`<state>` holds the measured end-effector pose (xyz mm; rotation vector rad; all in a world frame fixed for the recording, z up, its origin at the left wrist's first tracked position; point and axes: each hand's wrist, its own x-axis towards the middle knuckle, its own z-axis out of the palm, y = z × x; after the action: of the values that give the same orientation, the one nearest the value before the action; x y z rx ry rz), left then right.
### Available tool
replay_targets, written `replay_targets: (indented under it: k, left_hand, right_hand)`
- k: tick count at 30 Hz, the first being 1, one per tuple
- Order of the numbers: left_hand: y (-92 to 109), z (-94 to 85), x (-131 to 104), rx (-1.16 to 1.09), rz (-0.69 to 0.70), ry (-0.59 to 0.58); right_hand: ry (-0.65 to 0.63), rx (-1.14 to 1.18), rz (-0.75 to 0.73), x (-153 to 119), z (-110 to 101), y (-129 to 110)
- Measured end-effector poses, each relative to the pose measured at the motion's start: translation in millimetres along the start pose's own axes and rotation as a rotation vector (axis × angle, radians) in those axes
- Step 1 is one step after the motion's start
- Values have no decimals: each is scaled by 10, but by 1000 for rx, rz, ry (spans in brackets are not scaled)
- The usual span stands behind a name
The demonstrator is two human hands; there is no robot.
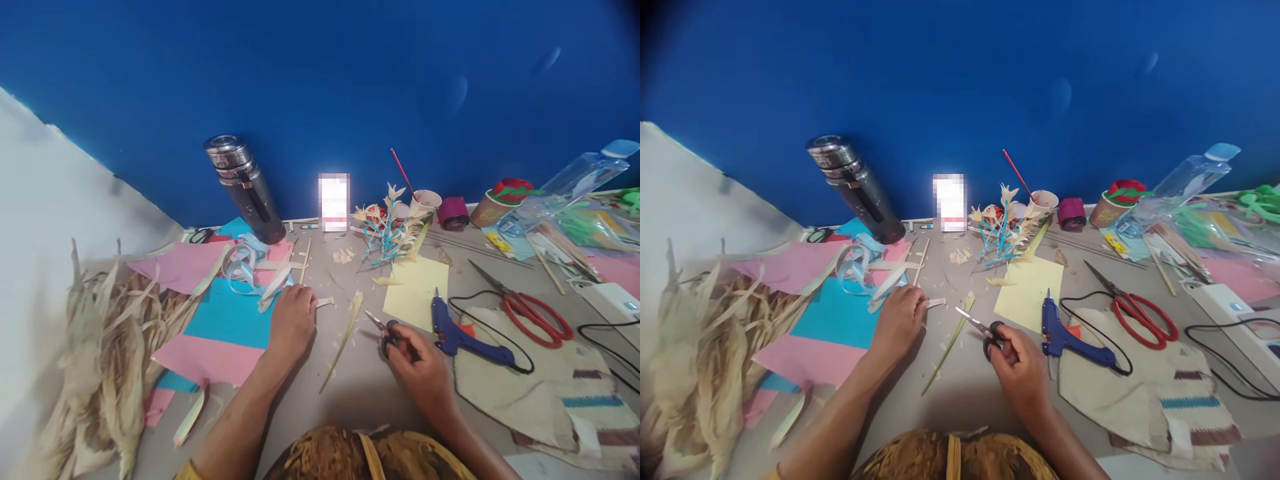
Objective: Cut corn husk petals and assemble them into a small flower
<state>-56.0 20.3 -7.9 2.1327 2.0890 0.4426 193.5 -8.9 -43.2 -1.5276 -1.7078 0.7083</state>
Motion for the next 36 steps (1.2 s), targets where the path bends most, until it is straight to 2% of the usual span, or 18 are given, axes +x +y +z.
replay_targets:
  k: [7,12,14,17,20,22,25,29,32,36]
  left_hand:
    - [-34,-66,-24,-201,-38,2]
    - [-38,-68,-34,-27,-37,-43]
    - [-33,-58,-34,-25,-42,-28]
    - [-19,-59,-34,-232,-98,15]
    - [22,-86,-35,-605,-236,-41]
    - [73,-112,-39,-841,-296,-117]
    - [170,-140,-62,-1082,-294,-182]
    - [278,-126,-119,-1273,-251,-283]
    - [324,-97,-158,-1349,-228,-346]
    - [354,-99,-181,-1427,-219,-413]
  right_hand:
    - [21,-6,-45,7,-16,-23]
    - [53,-80,-94,1,7,11]
    - [60,-100,-111,-1,24,27]
    - [63,-109,-124,-3,55,43]
    - [49,-80,-86,1,62,40]
    - [28,-23,17,15,32,14]
    - [-71,188,213,73,-65,-85]
    - [-215,467,273,216,-158,-272]
    - [-316,574,307,305,-105,-365]
    - [-293,682,385,322,28,-423]
